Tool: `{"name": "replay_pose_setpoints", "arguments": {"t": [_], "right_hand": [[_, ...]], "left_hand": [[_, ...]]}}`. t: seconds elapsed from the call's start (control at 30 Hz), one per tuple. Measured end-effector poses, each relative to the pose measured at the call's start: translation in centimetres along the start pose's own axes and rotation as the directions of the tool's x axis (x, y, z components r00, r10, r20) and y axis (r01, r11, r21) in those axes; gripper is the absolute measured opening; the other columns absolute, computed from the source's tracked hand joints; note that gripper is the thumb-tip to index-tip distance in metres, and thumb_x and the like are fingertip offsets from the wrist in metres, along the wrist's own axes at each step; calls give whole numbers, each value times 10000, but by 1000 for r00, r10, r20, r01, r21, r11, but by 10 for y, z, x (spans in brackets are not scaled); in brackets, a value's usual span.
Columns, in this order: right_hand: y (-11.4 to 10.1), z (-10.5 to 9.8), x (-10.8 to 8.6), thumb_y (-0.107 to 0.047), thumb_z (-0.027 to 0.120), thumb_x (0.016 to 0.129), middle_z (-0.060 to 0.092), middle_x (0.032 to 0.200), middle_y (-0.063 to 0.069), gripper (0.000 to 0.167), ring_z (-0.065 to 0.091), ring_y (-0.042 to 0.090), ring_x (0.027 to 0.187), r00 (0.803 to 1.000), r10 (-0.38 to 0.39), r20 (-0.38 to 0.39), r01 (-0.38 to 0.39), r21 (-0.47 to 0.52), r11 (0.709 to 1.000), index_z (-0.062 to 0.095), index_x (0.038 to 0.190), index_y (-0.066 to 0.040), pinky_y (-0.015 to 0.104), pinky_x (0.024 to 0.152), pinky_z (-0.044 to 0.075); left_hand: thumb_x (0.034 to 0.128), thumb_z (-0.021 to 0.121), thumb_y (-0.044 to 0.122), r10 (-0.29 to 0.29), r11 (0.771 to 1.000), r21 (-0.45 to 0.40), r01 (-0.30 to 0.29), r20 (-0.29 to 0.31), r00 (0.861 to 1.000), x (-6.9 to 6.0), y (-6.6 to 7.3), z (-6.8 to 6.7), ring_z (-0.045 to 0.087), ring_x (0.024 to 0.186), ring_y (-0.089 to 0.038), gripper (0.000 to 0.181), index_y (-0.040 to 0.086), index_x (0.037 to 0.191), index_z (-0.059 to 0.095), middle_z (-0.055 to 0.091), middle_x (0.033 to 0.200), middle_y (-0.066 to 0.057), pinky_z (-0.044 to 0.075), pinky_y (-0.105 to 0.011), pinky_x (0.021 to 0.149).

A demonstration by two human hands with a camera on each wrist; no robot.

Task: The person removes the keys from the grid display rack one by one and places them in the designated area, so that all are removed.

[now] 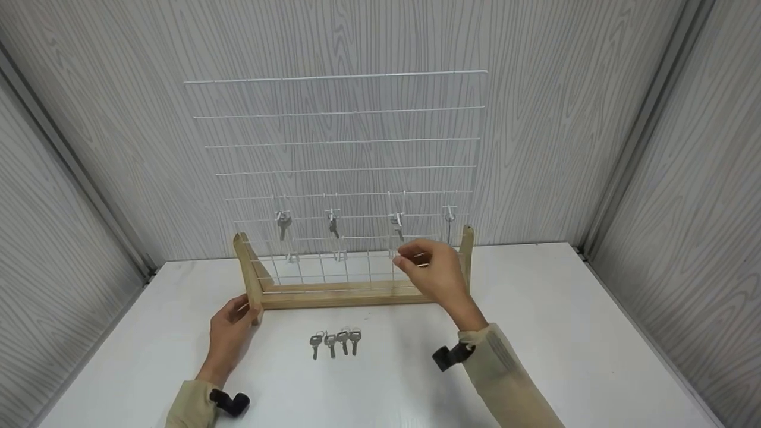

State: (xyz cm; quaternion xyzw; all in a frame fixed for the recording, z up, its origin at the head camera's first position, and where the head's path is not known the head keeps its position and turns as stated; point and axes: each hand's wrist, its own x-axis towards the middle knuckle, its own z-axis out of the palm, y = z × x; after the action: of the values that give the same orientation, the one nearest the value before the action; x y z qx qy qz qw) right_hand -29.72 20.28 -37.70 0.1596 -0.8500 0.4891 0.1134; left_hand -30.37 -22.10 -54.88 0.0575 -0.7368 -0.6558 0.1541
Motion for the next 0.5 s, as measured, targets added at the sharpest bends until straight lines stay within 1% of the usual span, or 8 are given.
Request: {"name": "replay_pose_setpoints", "arguments": {"t": [0.13, 0.23, 0.33, 0.4, 0.5], "right_hand": [[-2, -11, -1, -229, 756, 1024, 777, 1153, 114, 242, 728, 190, 947, 997, -7, -75, 8, 19, 1000, 774, 1211, -76, 204, 801, 588], [-2, -17, -2, -224, 744, 1033, 759, 1179, 135, 265, 717, 125, 948, 990, -28, -140, 36, 56, 998, 759, 1234, -52, 178, 827, 583], [-1, -22, -3, -184, 740, 1032, 758, 1150, 145, 238, 705, 83, 936, 977, -47, -210, 66, 88, 994, 759, 1216, -33, 159, 843, 575], [-1, -24, -3, -141, 739, 1027, 764, 1104, 145, 203, 701, 89, 910, 965, -51, -258, 82, 110, 991, 763, 1188, -21, 166, 829, 574], [0, -29, -3, -120, 728, 1030, 762, 1065, 93, 187, 699, 86, 917, 947, -58, -315, 97, 108, 989, 759, 1179, -12, 161, 823, 568]], "left_hand": [[1051, 713, 174, 9, 1000, -6, -8, 2, 1000, 1, 1, 0, 590, 1379, -352, 476, 20, 1482, 584, 594, 1498, -227, 575, -194, 966], [1051, 712, 170, 14, 1000, -8, -14, 0, 1000, 2, 0, 0, 602, 1362, -346, 458, 24, 1469, 597, 607, 1484, -222, 577, -197, 960], [1050, 712, 165, 15, 1000, -3, -15, -6, 1000, 2, 0, 0, 609, 1353, -346, 446, 25, 1460, 605, 615, 1474, -221, 580, -204, 952], [1050, 711, 166, 11, 1000, 8, -11, -11, 1000, 2, -1, 0, 608, 1352, -345, 449, 27, 1463, 604, 616, 1470, -218, 579, -202, 952], [1049, 713, 166, 7, 1000, 20, -7, -16, 1000, 2, -2, 0, 603, 1356, -345, 457, 27, 1469, 599, 613, 1468, -215, 576, -198, 956]]}}
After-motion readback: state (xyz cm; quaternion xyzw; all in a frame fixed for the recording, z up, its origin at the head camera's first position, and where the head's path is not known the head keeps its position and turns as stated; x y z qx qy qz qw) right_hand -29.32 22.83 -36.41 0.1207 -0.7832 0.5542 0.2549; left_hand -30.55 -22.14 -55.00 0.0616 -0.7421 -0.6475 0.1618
